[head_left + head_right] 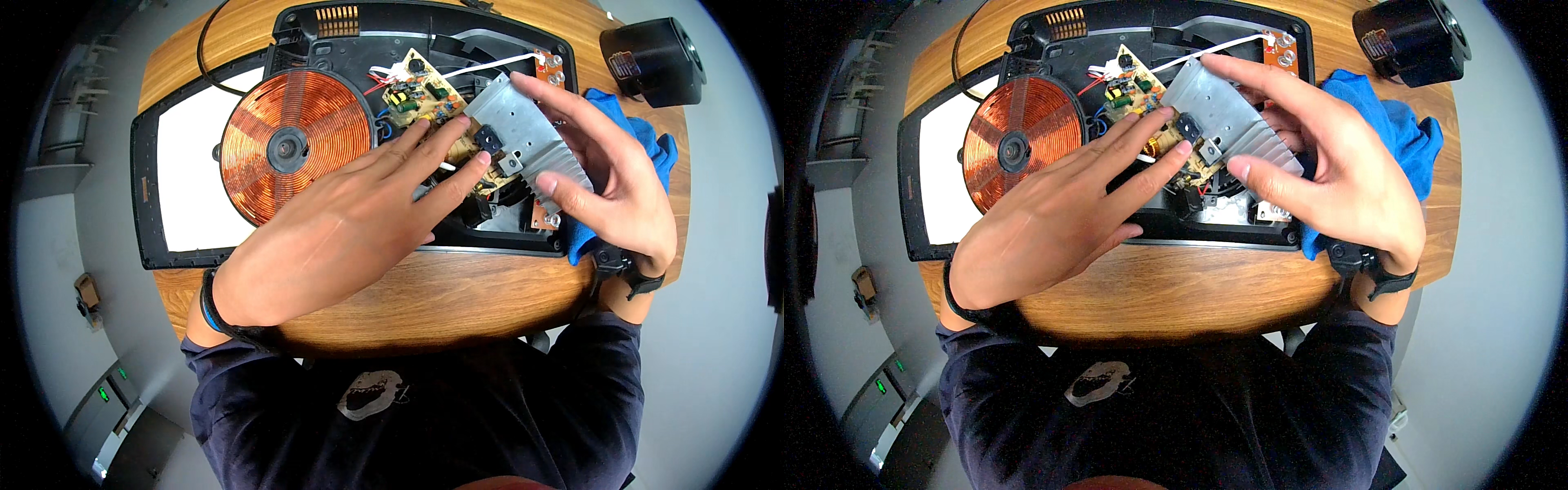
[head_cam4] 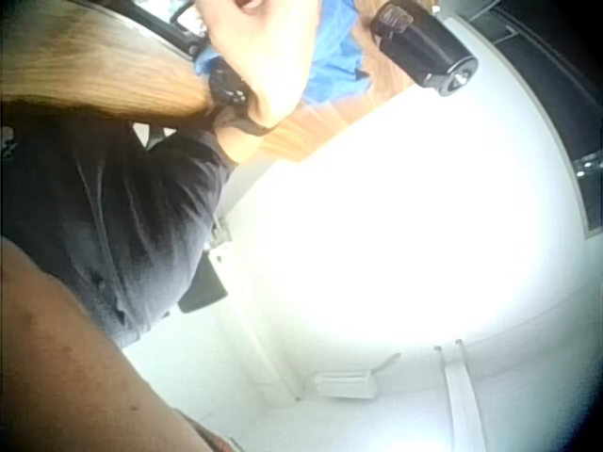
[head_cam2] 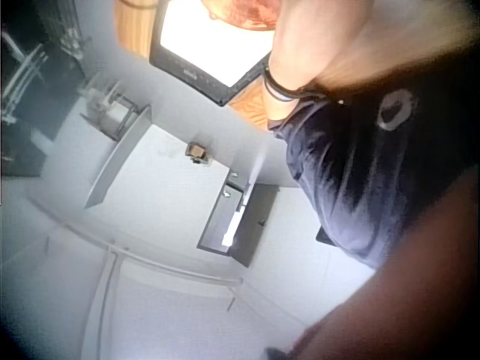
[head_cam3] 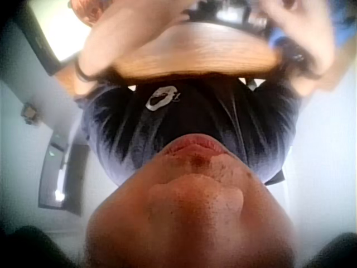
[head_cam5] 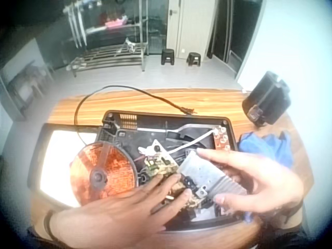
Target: The person disassembles an induction cooktop, cleans a heatsink with a blue cloth, and reattaches it to a circuit board using a screwdriver. The person handles wires, a fan, and a copper coil during the process.
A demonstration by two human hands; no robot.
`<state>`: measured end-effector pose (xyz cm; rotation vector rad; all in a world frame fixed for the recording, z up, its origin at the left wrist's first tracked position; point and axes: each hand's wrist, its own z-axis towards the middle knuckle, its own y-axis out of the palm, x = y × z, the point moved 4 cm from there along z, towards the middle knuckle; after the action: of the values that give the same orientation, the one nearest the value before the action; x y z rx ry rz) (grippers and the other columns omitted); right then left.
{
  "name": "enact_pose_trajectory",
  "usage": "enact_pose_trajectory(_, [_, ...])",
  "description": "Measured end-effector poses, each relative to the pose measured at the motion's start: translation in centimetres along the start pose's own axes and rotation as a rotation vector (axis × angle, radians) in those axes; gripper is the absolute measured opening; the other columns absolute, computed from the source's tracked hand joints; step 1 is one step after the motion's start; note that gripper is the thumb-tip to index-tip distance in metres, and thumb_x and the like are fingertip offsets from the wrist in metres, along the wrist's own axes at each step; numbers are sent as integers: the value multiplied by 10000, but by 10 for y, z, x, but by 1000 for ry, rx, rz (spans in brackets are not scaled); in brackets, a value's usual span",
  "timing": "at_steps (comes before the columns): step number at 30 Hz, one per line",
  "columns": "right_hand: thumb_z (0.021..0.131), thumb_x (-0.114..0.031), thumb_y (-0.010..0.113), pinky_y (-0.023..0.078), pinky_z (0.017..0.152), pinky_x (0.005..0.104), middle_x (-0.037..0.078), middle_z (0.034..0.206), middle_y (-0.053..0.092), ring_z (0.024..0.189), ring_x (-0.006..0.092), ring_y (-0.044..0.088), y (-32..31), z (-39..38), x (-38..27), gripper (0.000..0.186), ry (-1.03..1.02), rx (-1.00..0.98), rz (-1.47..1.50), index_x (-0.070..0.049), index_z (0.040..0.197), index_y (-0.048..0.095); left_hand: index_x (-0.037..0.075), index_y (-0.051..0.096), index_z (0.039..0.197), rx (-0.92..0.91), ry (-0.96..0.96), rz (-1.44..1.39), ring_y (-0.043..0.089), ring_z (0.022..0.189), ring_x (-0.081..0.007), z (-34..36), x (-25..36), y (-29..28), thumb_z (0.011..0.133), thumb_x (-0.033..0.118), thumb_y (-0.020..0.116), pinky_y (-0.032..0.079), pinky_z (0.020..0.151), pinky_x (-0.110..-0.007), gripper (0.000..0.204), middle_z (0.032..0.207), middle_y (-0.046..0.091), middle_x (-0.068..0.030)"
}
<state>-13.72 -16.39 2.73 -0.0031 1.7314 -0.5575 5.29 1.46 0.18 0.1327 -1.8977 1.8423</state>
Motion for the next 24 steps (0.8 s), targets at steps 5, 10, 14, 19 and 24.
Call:
enact_pose_trajectory(5, [887, 1, 830, 478, 1284, 429, 172, 1619, 620, 1461, 255, 615, -6, 0, -2, 877, -100, 52, -182, -11, 1712, 535, 122, 453, 1749, -1, 5, -4, 505, 1621, -400, 0, -1, 0, 937, 127, 875, 619, 1166, -480, 914, 1850, 356, -173])
enact_pose_trajectory(10, [978, -73, 806, 544, 1175, 366, 133, 1572, 650, 1281, 199, 682, -27, -3, -5, 781, -43, 281, -231, -31, 1710, 539, 123, 457, 1751, 25, 14, -43, 495, 1633, -387, 0, -1, -1, 932, 122, 876, 608, 1182, -477, 920, 1862, 341, -168])
enact_pose_trajectory(14, [1090, -135, 800, 581, 1020, 307, 78, 1262, 771, 1187, 146, 724, -39, 0, 1, 676, -126, 359, -231, -3, 1697, 534, 127, 463, 1750, 20, -2, -38, 499, 1633, -380, 0, -1, -1, 927, 118, 878, 617, 1171, -472, 922, 1865, 341, -158])
enact_pose_trajectory(19, [1114, -131, 788, 595, 927, 261, 78, 1228, 761, 1115, 114, 723, -33, 1, 9, 524, -85, 404, -104, -3, 1589, 608, 134, 467, 1750, 21, -2, -14, 510, 1625, -381, 0, -1, 1, 924, 113, 879, 626, 1160, -468, 923, 1868, 343, -145])
enact_pose_trajectory(24, [1115, -117, 789, 604, 928, 249, 83, 1284, 736, 1107, 100, 716, -21, 8, 6, 398, -129, 352, -95, -1, 1479, 677, 142, 463, 1755, 21, 11, 24, 517, 1619, -384, 0, -1, 2, 921, 113, 881, 625, 1161, -467, 933, 1870, 342, -145])
